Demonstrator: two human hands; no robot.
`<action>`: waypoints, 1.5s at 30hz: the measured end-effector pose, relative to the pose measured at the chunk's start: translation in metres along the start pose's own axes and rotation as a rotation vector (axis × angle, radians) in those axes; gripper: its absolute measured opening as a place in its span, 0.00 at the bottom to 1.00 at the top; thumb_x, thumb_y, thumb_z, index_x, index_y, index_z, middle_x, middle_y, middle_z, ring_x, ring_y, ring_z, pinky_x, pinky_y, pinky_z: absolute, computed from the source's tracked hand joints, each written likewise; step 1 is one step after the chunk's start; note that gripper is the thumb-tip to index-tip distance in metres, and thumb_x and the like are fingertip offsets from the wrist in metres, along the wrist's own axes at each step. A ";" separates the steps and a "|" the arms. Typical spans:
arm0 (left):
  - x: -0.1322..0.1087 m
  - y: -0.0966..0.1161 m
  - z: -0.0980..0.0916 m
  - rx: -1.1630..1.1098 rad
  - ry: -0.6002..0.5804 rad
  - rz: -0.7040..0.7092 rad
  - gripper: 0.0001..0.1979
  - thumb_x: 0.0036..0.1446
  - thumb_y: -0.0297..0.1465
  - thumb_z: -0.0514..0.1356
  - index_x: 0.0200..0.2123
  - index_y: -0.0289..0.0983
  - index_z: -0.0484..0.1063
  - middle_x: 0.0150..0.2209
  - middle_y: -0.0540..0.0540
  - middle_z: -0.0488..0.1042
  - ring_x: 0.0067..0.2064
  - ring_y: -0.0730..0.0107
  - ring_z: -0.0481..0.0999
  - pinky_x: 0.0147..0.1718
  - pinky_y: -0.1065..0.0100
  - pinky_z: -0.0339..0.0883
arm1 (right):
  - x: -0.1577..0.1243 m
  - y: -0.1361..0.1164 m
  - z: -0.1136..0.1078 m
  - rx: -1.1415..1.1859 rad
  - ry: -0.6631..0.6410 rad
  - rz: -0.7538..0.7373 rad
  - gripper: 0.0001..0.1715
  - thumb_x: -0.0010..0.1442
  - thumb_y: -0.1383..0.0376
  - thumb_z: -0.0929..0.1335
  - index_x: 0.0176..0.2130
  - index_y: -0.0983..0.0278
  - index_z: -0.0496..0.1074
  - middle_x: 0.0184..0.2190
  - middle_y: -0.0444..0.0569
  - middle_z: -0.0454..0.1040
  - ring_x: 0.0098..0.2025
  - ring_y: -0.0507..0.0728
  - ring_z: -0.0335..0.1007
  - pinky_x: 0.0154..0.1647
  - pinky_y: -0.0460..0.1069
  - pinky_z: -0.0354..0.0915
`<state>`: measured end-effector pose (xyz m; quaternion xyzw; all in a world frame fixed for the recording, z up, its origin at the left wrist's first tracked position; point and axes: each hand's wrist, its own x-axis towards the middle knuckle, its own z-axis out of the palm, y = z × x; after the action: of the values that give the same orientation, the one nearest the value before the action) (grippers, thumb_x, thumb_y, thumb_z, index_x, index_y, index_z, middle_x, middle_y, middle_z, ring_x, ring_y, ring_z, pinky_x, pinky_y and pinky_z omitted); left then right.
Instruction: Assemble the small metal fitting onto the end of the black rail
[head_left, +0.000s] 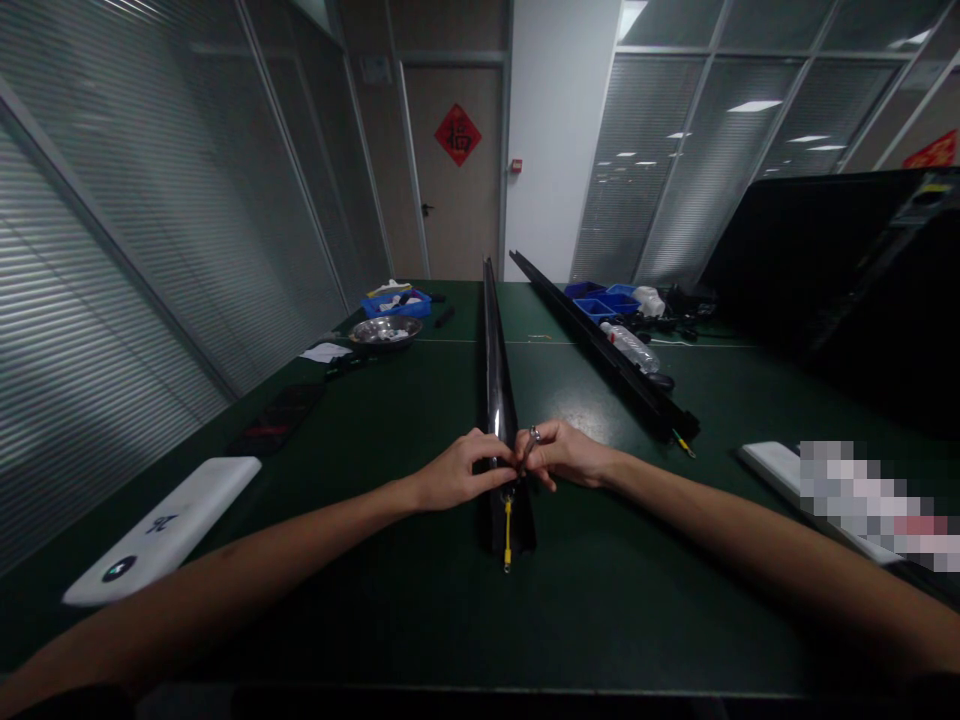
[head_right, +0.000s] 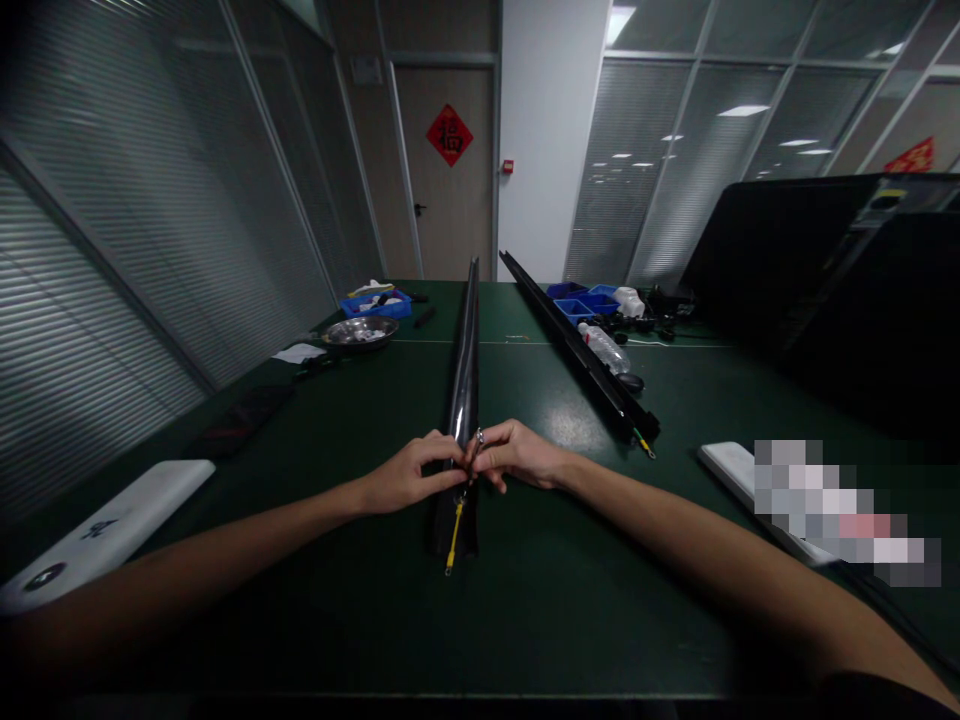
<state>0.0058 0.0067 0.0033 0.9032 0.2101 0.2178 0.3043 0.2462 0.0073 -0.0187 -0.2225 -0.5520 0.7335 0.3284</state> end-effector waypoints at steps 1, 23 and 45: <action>0.000 0.000 0.000 -0.001 0.001 0.003 0.12 0.72 0.39 0.59 0.46 0.39 0.79 0.45 0.46 0.82 0.48 0.61 0.78 0.52 0.61 0.59 | 0.000 0.000 0.001 -0.005 0.004 -0.005 0.15 0.51 0.63 0.83 0.35 0.70 0.83 0.29 0.46 0.79 0.20 0.46 0.70 0.17 0.40 0.69; -0.001 0.001 -0.001 0.013 -0.003 0.003 0.10 0.69 0.38 0.62 0.44 0.38 0.79 0.47 0.45 0.82 0.47 0.61 0.77 0.51 0.62 0.59 | 0.000 0.002 0.008 -0.073 0.092 -0.054 0.17 0.52 0.61 0.82 0.32 0.69 0.78 0.24 0.45 0.79 0.18 0.47 0.69 0.17 0.41 0.66; -0.001 -0.003 0.000 0.022 -0.031 0.028 0.10 0.71 0.35 0.58 0.46 0.39 0.78 0.46 0.46 0.81 0.47 0.61 0.76 0.51 0.62 0.58 | 0.000 -0.002 0.010 -0.124 0.057 -0.059 0.16 0.56 0.60 0.80 0.39 0.70 0.81 0.28 0.46 0.80 0.19 0.46 0.69 0.18 0.40 0.67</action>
<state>0.0044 0.0086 0.0016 0.9127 0.1949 0.2059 0.2945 0.2397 0.0011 -0.0143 -0.2467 -0.5930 0.6814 0.3509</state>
